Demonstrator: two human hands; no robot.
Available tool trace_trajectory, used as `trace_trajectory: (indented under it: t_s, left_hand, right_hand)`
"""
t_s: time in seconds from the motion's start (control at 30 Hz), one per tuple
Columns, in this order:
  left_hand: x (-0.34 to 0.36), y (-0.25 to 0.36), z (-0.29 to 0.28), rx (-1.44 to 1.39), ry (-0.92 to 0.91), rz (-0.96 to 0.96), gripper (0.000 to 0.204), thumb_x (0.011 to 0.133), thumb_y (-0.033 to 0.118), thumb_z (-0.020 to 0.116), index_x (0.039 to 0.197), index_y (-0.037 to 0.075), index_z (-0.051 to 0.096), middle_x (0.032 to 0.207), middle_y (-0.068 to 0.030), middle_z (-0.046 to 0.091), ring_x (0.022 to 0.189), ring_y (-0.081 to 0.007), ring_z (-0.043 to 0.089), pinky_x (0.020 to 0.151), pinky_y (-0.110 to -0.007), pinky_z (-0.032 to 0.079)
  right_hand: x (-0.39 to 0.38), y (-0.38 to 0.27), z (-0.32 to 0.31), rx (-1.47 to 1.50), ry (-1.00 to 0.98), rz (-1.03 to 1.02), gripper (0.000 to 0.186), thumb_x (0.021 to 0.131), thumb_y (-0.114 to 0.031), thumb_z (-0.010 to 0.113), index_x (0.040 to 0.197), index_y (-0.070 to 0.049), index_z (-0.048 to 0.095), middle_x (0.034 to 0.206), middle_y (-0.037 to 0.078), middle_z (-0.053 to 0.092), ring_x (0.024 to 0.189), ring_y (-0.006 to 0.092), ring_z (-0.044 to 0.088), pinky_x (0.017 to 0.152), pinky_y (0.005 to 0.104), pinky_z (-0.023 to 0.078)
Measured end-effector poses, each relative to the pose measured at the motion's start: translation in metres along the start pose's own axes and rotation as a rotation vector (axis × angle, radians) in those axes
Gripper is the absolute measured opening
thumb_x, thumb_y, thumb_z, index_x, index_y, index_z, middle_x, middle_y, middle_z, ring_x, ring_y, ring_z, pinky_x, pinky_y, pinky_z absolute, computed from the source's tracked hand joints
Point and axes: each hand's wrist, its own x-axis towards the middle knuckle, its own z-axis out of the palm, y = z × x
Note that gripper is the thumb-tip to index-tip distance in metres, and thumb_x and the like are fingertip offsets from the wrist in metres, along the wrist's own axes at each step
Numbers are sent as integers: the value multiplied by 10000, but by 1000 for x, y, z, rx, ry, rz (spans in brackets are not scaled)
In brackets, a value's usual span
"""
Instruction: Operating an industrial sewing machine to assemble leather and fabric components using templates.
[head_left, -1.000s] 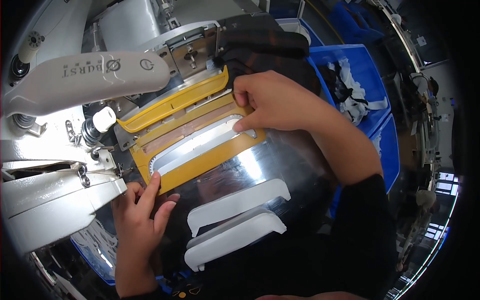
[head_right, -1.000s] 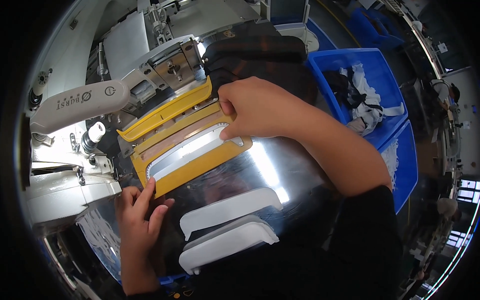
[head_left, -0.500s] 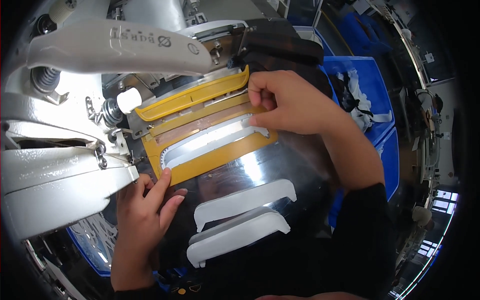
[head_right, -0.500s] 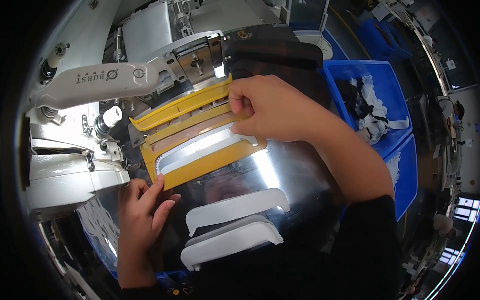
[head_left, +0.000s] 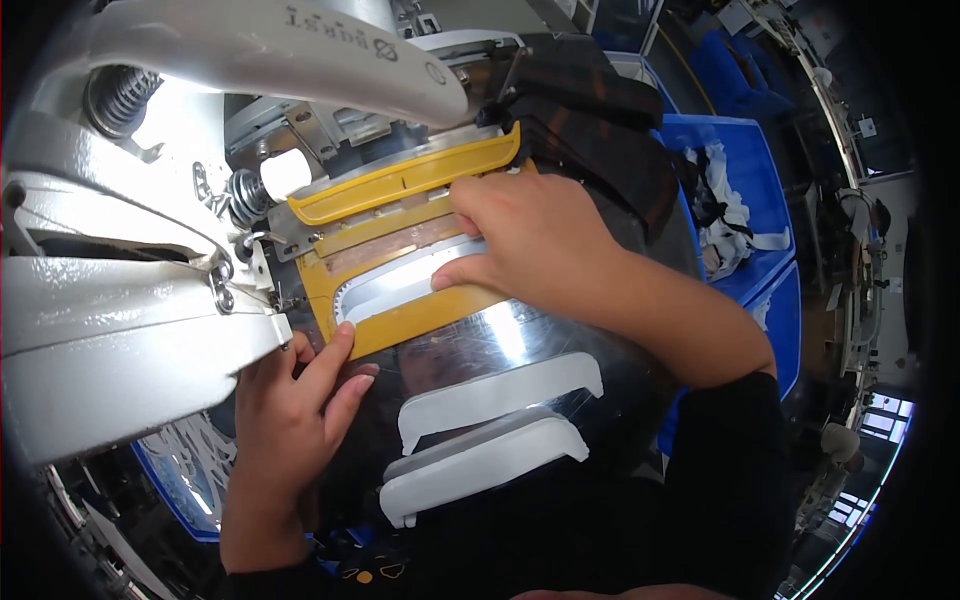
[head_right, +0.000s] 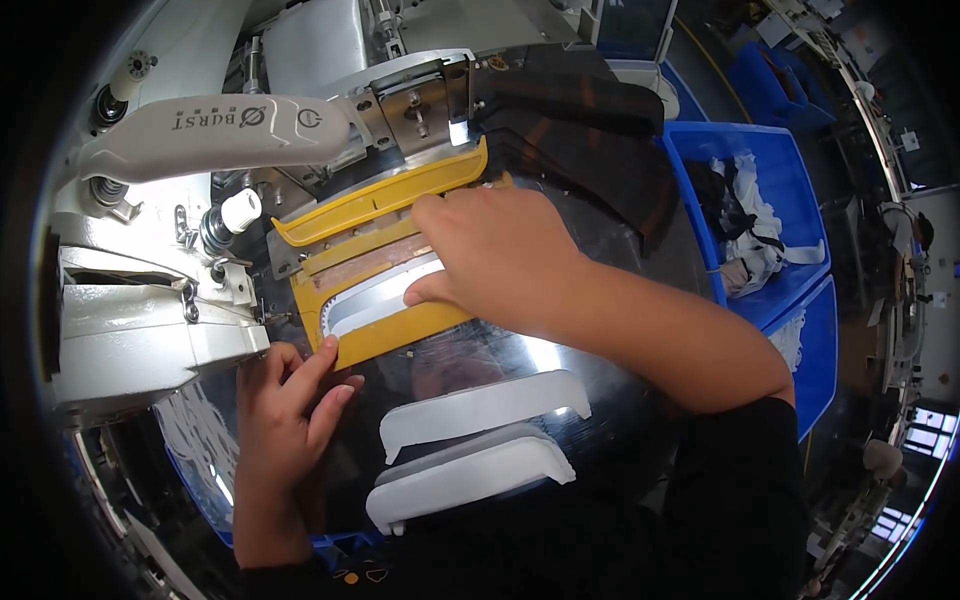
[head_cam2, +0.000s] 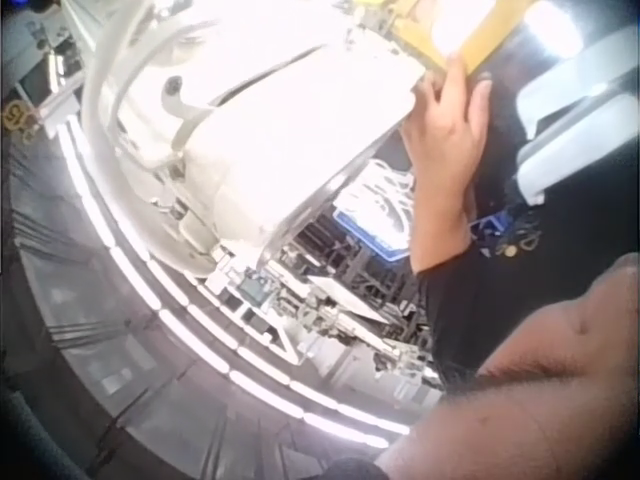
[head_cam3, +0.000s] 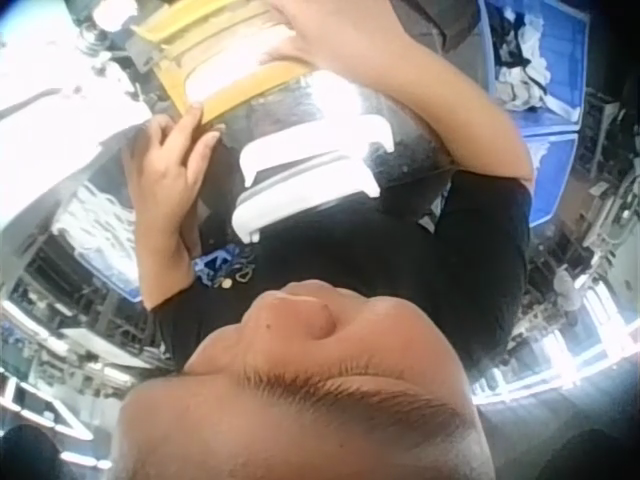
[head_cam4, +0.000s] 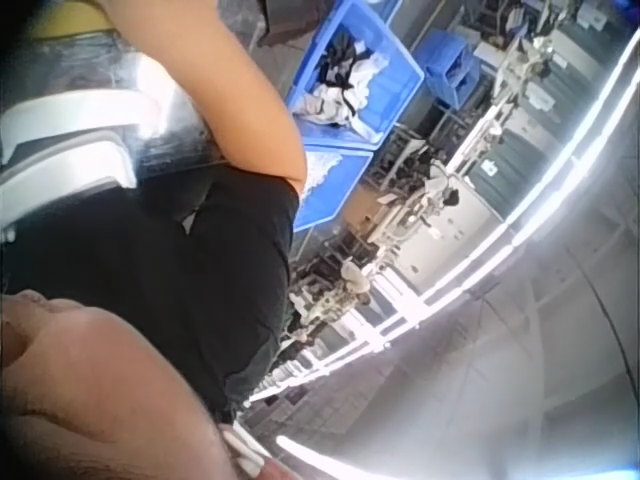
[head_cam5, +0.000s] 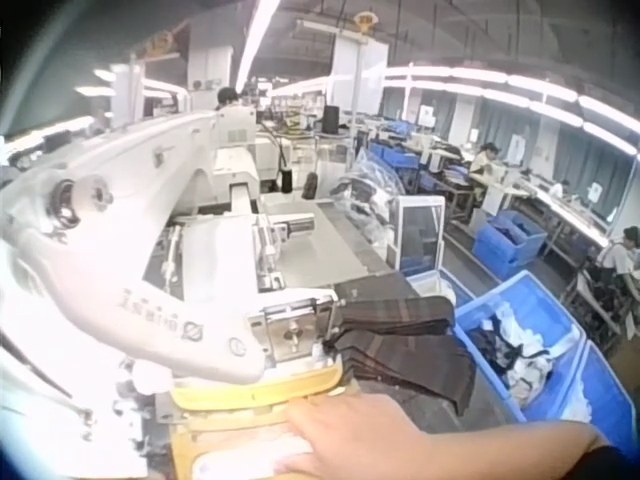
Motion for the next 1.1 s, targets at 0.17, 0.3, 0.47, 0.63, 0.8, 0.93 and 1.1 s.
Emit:
trace_trajectory:
  t_s: [0.17, 0.3, 0.47, 0.63, 0.8, 0.93, 1.1]
  left_hand:
    - [0, 1, 0, -30, -4, -20, 519, 851, 237, 916, 1340, 95, 812, 984, -77, 572, 934, -299, 556, 882, -428, 485]
    - [-2, 2, -1, -29, -8, -22, 521, 850, 239, 924, 1340, 98, 813, 980, -78, 572, 925, -296, 555, 873, -429, 484]
    - [-2, 1, -1, -19, 0, -4, 506, 845, 243, 925, 1307, 68, 814, 975, -82, 584, 921, -298, 571, 866, -427, 487]
    - [-1, 10, 3, -104, 55, 153, 420, 838, 273, 930, 1178, 55, 815, 979, -70, 641, 917, -282, 629, 829, -425, 515]
    - [0, 26, 17, -221, -31, 234, 250, 854, 204, 895, 1027, 92, 752, 1002, -70, 664, 961, -307, 632, 901, -446, 473]
    - [-1, 26, 20, -236, -50, 199, 168, 896, 153, 840, 968, 106, 696, 1005, -69, 658, 982, -316, 617, 916, -457, 453]
    - [-1, 24, 20, -192, -25, 215, 128, 943, 179, 797, 975, 110, 694, 1002, -76, 650, 995, -320, 605, 912, -460, 446]
  right_hand:
    - [0, 4, 6, 41, 100, -198, 343, 926, -420, 854, 1100, -140, 761, 1015, 87, 753, 972, 323, 763, 811, 465, 588]
    - [-5, 7, 11, 18, 98, -238, 239, 941, -388, 836, 1039, -172, 803, 983, 55, 713, 936, 288, 754, 793, 450, 585]
    - [-6, 8, 13, -29, 131, -294, 219, 949, -365, 821, 1042, -167, 822, 936, 50, 695, 885, 279, 739, 751, 436, 583]
    - [-7, 8, 17, -126, 197, -367, 237, 936, -353, 837, 1075, -161, 848, 840, 27, 652, 789, 266, 702, 679, 410, 568]
    - [-12, 6, 20, -44, 284, -365, 193, 965, -336, 821, 1042, -159, 832, 836, 28, 647, 774, 267, 698, 673, 409, 562]
    - [-23, -1, 15, 88, 258, -376, 200, 967, -339, 830, 1048, -156, 815, 847, 28, 658, 776, 275, 698, 673, 415, 552]
    - [-31, -11, 9, 364, 5, -490, 261, 957, -319, 848, 1080, -94, 798, 889, 68, 692, 902, 303, 703, 775, 438, 557]
